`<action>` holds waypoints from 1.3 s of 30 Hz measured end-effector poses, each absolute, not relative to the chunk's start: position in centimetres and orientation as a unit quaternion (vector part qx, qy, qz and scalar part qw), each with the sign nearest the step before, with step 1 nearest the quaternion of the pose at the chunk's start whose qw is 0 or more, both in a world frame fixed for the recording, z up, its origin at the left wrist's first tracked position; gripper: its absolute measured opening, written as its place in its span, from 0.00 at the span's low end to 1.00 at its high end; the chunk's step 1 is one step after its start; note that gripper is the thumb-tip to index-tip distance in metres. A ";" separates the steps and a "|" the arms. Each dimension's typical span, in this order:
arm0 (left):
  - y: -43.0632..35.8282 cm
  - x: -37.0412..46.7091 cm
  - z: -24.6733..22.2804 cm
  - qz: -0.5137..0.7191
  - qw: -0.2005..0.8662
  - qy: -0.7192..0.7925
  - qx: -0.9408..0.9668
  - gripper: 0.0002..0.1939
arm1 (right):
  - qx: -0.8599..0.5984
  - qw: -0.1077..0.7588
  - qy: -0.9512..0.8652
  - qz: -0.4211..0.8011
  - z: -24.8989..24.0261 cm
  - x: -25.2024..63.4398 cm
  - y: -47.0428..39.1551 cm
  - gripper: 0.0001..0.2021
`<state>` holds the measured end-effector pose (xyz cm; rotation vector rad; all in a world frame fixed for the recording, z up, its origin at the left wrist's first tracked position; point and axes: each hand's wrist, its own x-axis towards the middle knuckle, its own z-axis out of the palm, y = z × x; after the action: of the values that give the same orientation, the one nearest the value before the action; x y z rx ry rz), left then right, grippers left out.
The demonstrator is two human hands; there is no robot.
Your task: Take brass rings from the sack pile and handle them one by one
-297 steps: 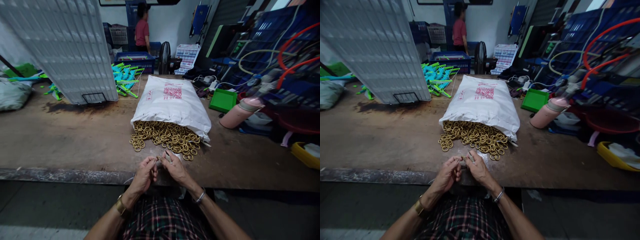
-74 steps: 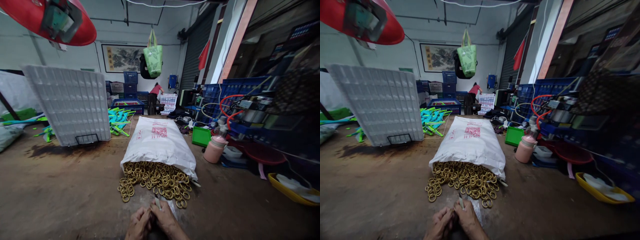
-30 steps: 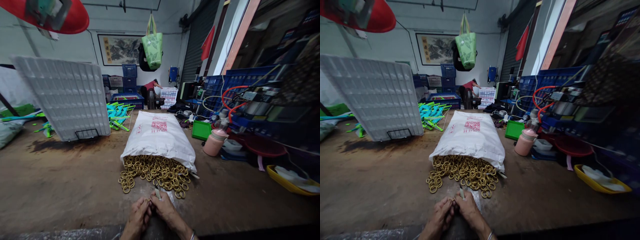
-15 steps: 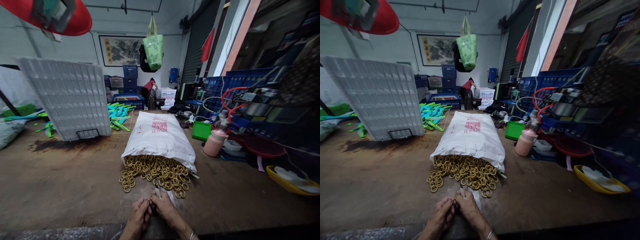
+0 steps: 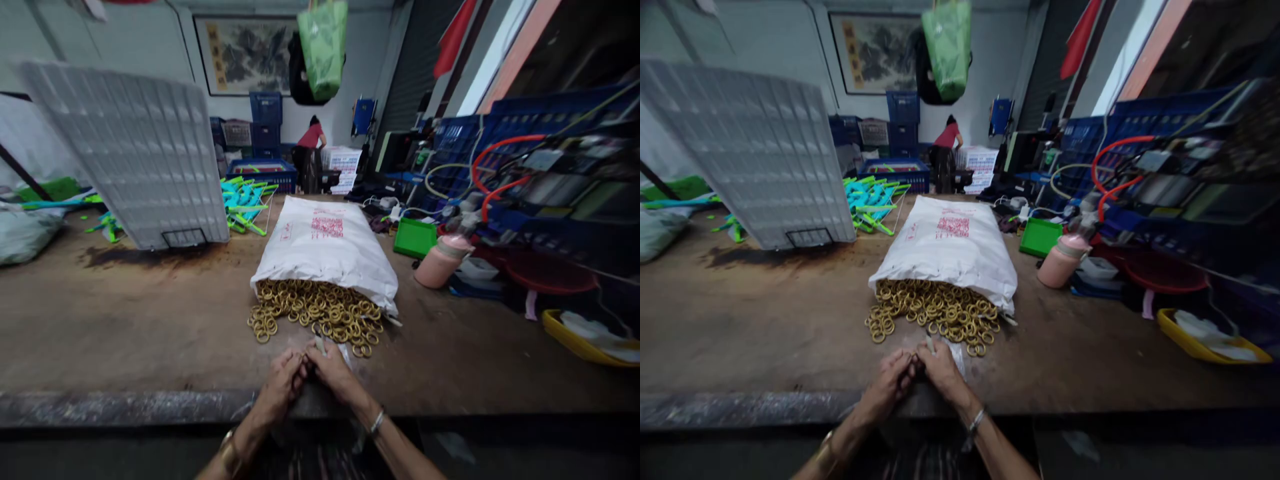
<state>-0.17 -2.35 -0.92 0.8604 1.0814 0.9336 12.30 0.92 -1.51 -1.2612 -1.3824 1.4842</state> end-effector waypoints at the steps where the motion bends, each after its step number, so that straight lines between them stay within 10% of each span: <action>1: -2.5 -0.2 -0.6 0.417 0.674 0.474 0.383 0.22 | -0.490 0.368 -0.539 0.578 -1.1 12.4 0.8 0.10; 17: -3.4 -0.1 1.7 0.442 0.627 0.476 0.432 0.19 | -0.486 0.264 -0.791 0.262 -0.2 13.9 -1.4 0.10; 39: -5.0 0.3 3.8 0.430 0.677 0.420 0.425 0.20 | -0.598 0.118 -0.775 0.167 -0.2 13.5 0.5 0.11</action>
<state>0.32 -4.99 3.83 0.9552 0.9451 0.9664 13.47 0.46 -0.21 -1.7495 -2.2686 0.4874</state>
